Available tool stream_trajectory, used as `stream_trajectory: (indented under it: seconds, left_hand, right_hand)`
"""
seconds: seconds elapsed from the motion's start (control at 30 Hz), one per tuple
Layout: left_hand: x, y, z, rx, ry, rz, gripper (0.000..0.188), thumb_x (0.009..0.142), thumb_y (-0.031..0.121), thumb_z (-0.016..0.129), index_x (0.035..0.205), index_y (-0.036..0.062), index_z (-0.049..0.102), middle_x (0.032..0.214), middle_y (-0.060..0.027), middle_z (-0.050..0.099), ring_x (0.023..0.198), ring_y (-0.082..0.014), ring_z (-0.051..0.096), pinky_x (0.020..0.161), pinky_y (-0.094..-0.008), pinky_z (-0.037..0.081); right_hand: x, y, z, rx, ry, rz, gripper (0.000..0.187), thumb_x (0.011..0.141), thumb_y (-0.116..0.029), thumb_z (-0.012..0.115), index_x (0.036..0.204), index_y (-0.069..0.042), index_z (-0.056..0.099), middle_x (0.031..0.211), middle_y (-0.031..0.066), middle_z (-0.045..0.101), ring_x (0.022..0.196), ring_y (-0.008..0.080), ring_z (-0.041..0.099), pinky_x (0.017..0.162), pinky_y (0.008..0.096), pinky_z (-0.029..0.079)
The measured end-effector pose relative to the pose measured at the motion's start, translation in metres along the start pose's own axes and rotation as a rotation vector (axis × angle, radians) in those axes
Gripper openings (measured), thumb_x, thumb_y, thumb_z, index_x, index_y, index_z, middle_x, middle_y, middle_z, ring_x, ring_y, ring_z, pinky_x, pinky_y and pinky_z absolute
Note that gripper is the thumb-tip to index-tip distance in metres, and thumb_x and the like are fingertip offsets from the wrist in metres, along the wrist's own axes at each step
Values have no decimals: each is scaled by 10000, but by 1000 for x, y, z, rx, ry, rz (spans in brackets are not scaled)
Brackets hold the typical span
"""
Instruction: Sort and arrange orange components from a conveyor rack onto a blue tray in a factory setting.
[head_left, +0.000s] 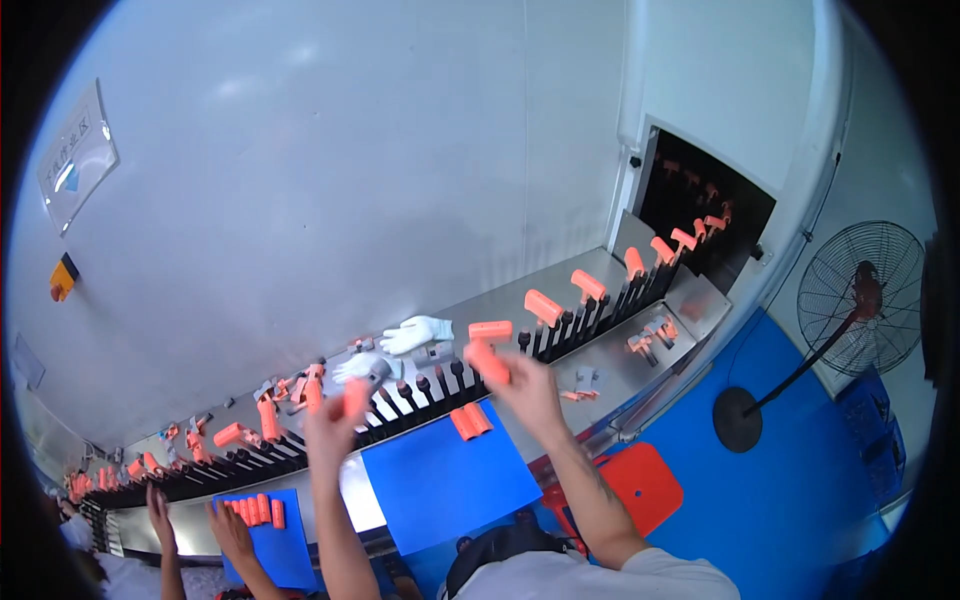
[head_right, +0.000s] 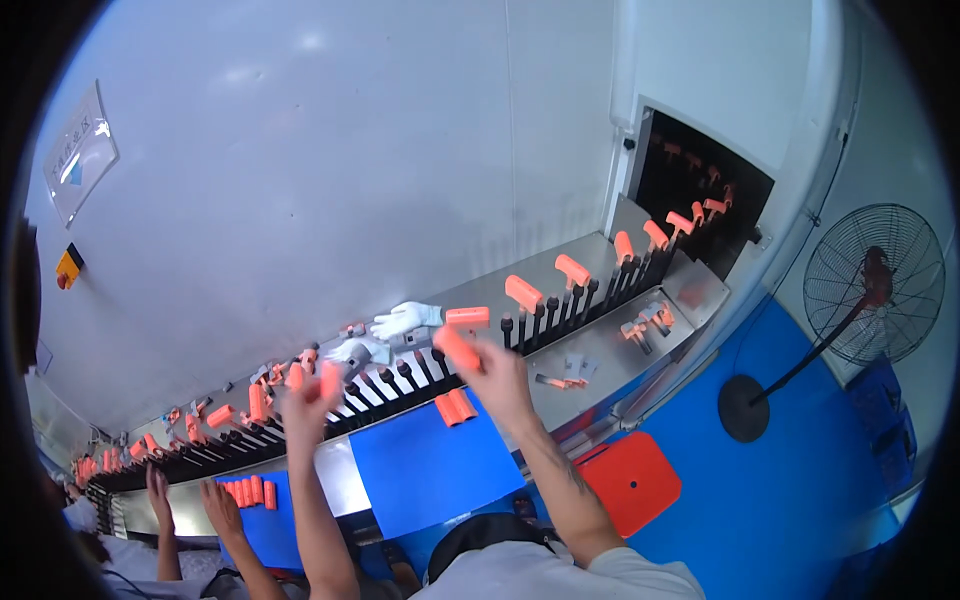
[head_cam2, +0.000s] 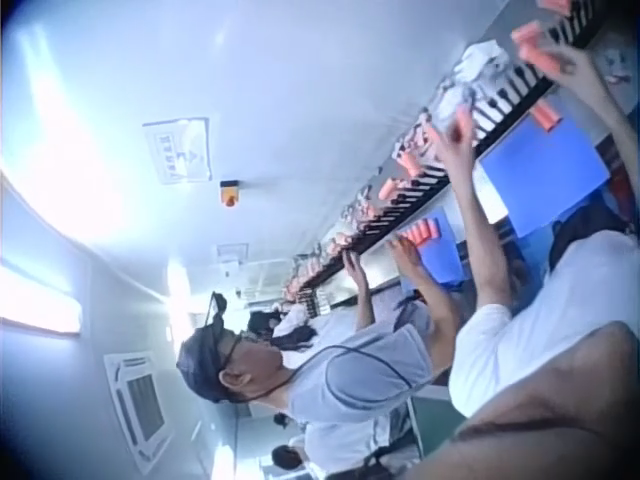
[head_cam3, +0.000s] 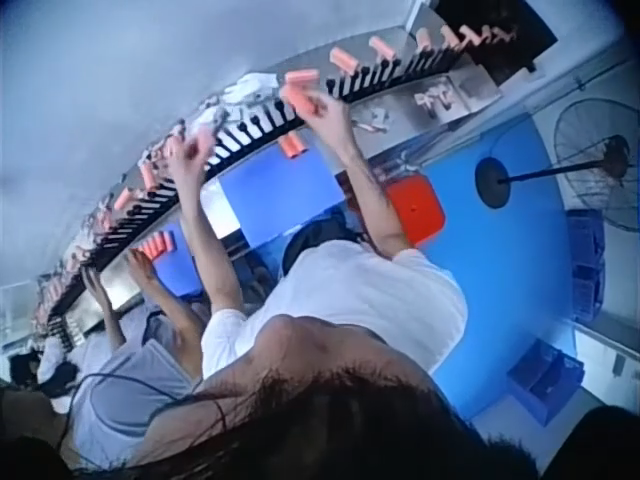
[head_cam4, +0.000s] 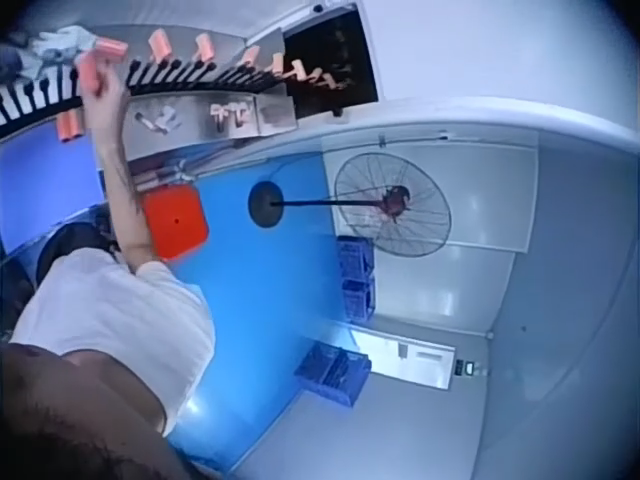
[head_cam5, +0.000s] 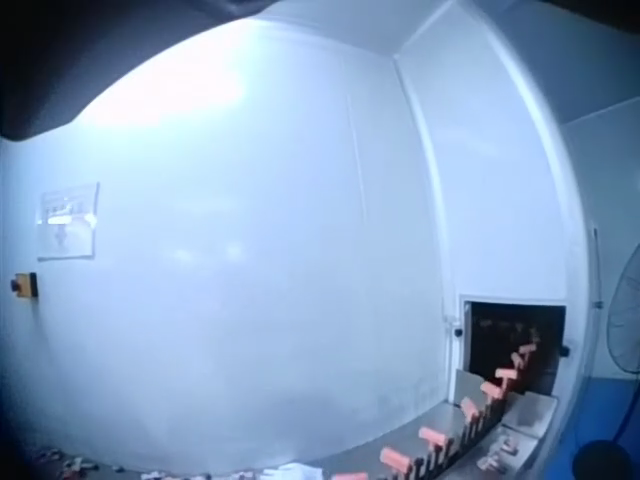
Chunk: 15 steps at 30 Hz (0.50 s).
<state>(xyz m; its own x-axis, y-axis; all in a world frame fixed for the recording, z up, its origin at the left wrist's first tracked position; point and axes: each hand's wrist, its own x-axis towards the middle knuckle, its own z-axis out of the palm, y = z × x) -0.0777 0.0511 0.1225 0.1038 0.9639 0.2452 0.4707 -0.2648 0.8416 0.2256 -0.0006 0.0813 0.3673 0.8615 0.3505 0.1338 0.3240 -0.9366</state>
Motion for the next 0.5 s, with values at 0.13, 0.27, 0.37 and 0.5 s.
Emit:
stream_trajectory:
  seconds: [0.13, 0.27, 0.37, 0.5]
  left_hand:
    - [-86, -74, 62, 365, -481, 182, 370, 759, 154, 770, 1107, 57, 690, 1057, -131, 704, 1012, -325, 657, 888, -426, 514]
    - [-111, -138, 110, 469, -515, 264, 466, 749, 27, 687, 1210, 75, 633, 1286, -156, 602, 1175, -349, 572, 1001, -432, 458]
    - [-121, -142, 143, 444, -151, 216, 478, 796, -8, 621, 1271, 21, 579, 1389, -244, 480, 1269, -435, 475, 1079, -454, 394]
    - [-147, -142, 164, 169, 14, -28, 411, 895, 56, 617, 1289, -44, 555, 1348, -243, 517, 1225, -413, 526, 1058, -439, 415]
  right_hand:
    - [-117, 88, 12, -550, -261, 38, 313, 823, -128, 725, 1116, -29, 675, 1046, 161, 704, 967, 328, 684, 854, 397, 541]
    - [-165, 125, 38, -587, -244, -21, 297, 814, -132, 719, 1096, -51, 669, 1077, 126, 652, 997, 331, 630, 859, 422, 522]
    - [-166, 131, 38, -639, -281, -72, 354, 825, -152, 727, 1141, -21, 637, 1160, 128, 595, 1067, 332, 589, 905, 408, 499]
    - [-162, 142, 31, -717, -315, -154, 301, 836, -175, 714, 1103, -50, 655, 1095, 84, 617, 1046, 296, 592, 824, 400, 493]
